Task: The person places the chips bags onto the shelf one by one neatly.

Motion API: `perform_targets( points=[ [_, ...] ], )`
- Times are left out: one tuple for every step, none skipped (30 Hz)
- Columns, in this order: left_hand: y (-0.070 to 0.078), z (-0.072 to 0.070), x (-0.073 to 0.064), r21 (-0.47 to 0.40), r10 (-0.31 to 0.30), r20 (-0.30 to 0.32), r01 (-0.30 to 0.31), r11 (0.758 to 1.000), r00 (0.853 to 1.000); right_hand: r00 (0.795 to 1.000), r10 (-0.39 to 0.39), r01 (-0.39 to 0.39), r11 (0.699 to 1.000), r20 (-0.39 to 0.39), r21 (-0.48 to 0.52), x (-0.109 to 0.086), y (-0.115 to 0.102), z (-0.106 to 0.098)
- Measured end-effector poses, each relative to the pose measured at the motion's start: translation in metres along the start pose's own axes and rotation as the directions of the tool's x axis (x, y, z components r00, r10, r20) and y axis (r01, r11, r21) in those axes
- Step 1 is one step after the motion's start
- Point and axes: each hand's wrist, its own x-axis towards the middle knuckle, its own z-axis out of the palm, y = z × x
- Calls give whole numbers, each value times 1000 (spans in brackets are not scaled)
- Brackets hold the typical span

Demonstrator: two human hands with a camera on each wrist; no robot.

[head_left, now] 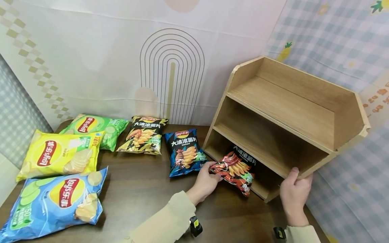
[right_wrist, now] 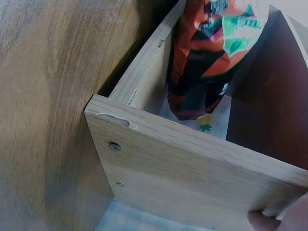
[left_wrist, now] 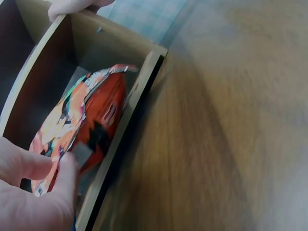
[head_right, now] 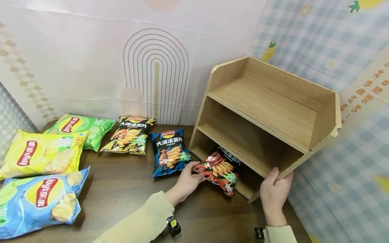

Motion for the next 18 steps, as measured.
perform_targets(
  points=[
    [-1, 3, 0, 9, 10, -19, -10, 1000, 1000, 1000, -3, 3, 1000, -1, 2, 0, 0, 0],
    [-1, 5, 0, 5, 15, -30, -15, 1000, 999, 1000, -4, 4, 1000, -2, 3, 0, 0, 0],
    [-2, 7, -1, -8, 13, -36, -14, 1000, 999, 1000, -5, 5, 1000, -1, 3, 0, 0, 0],
    [-3, 9, -1, -26, 5, -38, -6, 1000, 999, 1000, -5, 5, 1000, 0, 2, 0, 0, 0],
    [-4, 11, -2, -53, -4, -33, 2, 999, 999, 1000, -4, 4, 1000, 4, 5, 0, 0, 0],
    [-4, 12, -2, -86, -20, -27, 17, 996, 999, 1000, -1, 1, 1000, 8, 6, 0, 0, 0],
    [-5, 13, -2, -113, -27, -21, 25, 993, 999, 1000, 0, 0, 1000, 13, 6, -1, -1, -1],
    [-5, 14, -2, -131, -36, -16, 33, 991, 999, 1000, -2, 2, 1000, 19, 8, -1, -1, -1],
    [-5, 15, -2, -135, -46, -17, 43, 990, 999, 1000, -2, 2, 1000, 25, 8, -1, -1, -1],
    [-5, 15, -2, -130, -47, -22, 44, 991, 999, 1000, -3, 2, 1000, 30, 9, -1, -2, -1],
    [-5, 15, -1, -122, -48, -26, 44, 992, 999, 999, -2, 1, 1000, 36, 11, -1, -2, -1],
    [-5, 15, -1, -106, -47, -29, 44, 993, 998, 999, 0, 0, 1000, 39, 10, -1, -2, -1],
    [-6, 15, -1, -90, -48, -29, 45, 995, 998, 999, -2, 1, 1000, 40, 9, -1, -2, -1],
    [-6, 14, 0, -79, -48, -23, 46, 996, 999, 999, 1, -2, 1000, 40, 10, -1, -2, -1],
    [-6, 13, 0, -70, -51, -9, 51, 996, 999, 999, 4, -4, 1000, 40, 10, -1, -3, -1],
    [-6, 12, 0, -63, -57, 8, 58, 996, 998, 999, 7, -8, 1000, 40, 10, -1, -3, -1],
    [-7, 11, 0, -59, -66, 31, 68, 996, 997, 999, 10, -10, 1000, 39, 9, -1, -3, -1],
    [-7, 11, 0, -52, -74, 54, 76, 996, 996, 999, 11, -12, 1000, 36, 9, -1, -3, -1]
  ],
)
